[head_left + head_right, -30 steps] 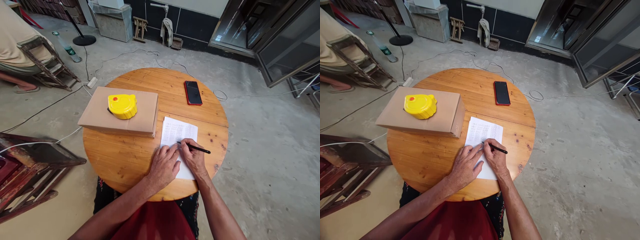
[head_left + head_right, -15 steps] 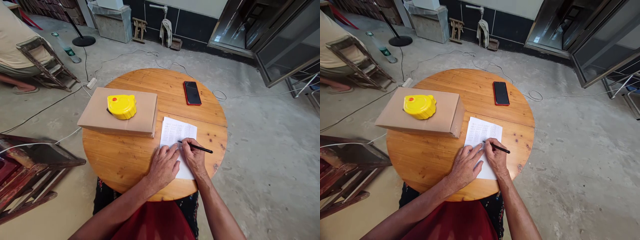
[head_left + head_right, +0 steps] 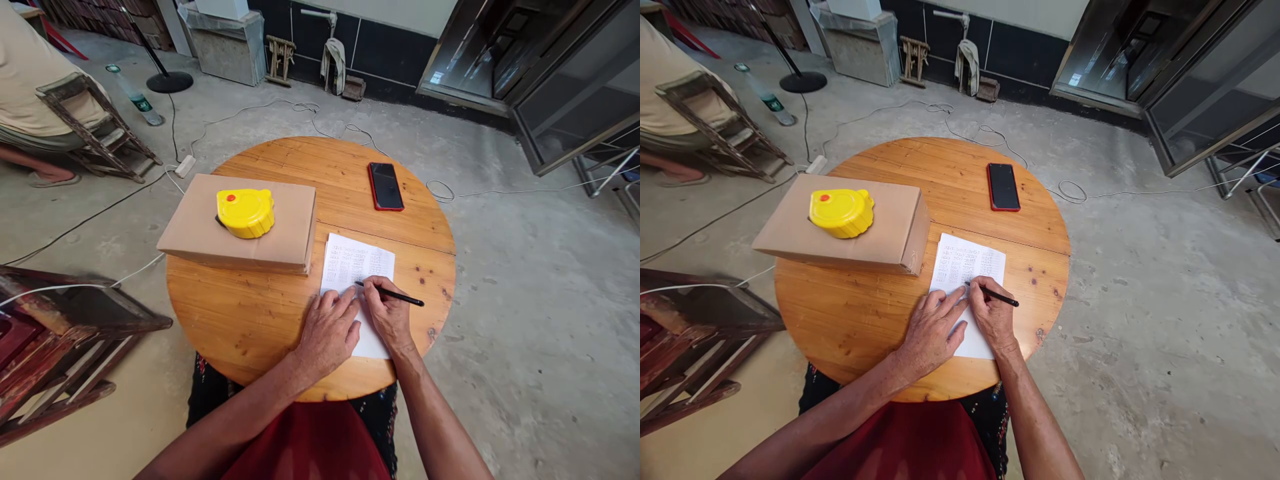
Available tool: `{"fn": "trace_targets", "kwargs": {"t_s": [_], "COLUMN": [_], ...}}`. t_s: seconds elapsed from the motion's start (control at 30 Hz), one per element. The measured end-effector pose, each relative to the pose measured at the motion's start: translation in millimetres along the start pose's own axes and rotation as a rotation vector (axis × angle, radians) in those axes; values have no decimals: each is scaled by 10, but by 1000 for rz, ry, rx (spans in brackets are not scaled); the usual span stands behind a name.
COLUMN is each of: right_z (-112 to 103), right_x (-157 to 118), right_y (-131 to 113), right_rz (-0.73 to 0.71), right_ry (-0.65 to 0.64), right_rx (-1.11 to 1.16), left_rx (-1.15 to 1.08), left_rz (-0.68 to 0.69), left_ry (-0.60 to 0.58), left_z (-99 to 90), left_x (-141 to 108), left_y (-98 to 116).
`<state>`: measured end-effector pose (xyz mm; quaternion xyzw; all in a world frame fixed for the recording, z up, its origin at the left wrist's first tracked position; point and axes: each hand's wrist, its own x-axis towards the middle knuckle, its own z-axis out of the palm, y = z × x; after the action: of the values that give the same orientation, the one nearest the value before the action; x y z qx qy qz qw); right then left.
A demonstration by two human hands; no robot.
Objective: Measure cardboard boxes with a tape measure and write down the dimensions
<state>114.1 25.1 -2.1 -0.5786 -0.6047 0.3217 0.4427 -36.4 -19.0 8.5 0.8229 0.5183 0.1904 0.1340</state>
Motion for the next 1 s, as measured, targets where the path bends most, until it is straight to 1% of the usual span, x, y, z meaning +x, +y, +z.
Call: {"fn": "trace_targets", "kwargs": {"t_s": [0.23,0.43,0.67,1.0], "right_z": [8,12,7,7], "right_x": [8,3,0,1], "right_y": [6,-9,-18,1], "right_rz": [-3,-15,-13,-12], "right_ry": [-6,-13,15,0], "right_rx": [-33,-55,-58,-52], "left_rx": [-4,-7,-5,-9], "left_rz": [2,-2,-7,-9], "left_ry": [22,8,12,3], "left_z": [6,-1,-6,6], "left_x": [-1,-5,-1,-4], "left_y": [2,5,5,4]}}
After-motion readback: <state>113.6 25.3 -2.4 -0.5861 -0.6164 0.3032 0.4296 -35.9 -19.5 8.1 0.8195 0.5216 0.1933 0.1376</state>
